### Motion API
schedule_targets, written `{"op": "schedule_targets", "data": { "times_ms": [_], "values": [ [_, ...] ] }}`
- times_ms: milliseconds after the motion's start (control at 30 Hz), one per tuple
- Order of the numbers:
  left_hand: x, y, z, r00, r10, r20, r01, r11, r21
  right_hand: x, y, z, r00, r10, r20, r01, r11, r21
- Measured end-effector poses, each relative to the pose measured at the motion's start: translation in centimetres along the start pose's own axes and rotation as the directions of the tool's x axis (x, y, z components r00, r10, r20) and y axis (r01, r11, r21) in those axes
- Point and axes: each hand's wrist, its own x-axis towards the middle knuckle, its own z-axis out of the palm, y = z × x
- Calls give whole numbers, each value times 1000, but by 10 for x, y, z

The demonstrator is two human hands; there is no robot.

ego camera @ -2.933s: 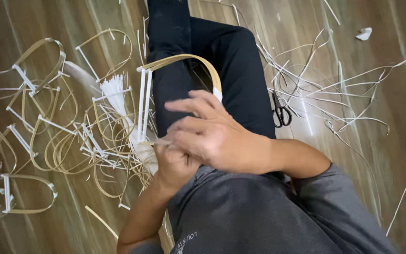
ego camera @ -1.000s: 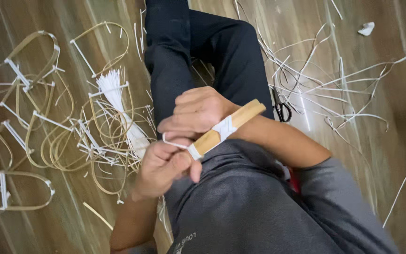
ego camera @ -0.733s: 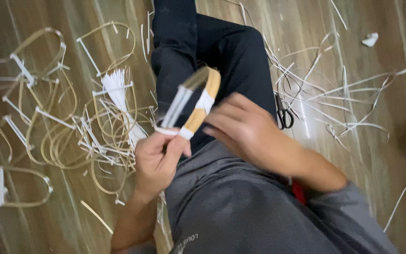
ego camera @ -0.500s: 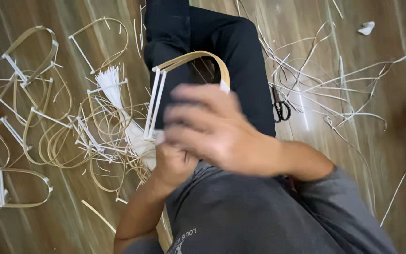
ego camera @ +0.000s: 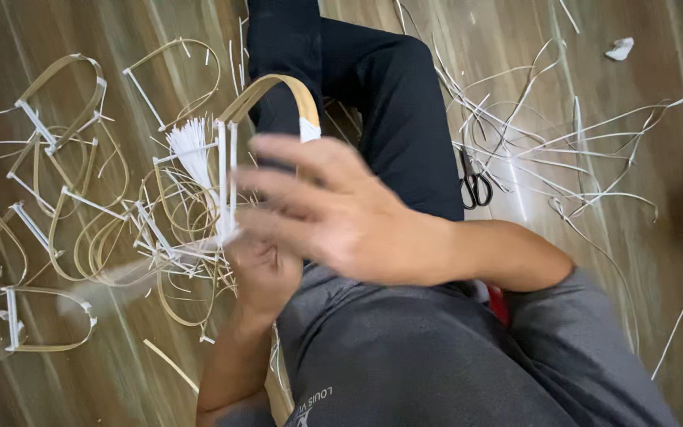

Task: The person sits on the floor and wraps white cable ties around a curved bamboo frame, tightening each tie and trimming the excess with scissors. The person repeats this process multiple times along the frame.

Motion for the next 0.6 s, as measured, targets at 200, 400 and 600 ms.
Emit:
{"op": "schedule_targets", "data": {
  "times_ms": [200,400,600],
  "values": [
    [7,-7,-1,993,-61,98,58,998,40,-8,5,10,997,-4,82,-25,934,356],
    [-10,-10,-16,932,-357,-57,283,818,-501,-30,26,7,997,3,71,-34,899,436],
    [-24,-15,-23,840,-533,105,375,429,-822,-47,25,17,992,30,125,-74,928,364]
  ]
}}
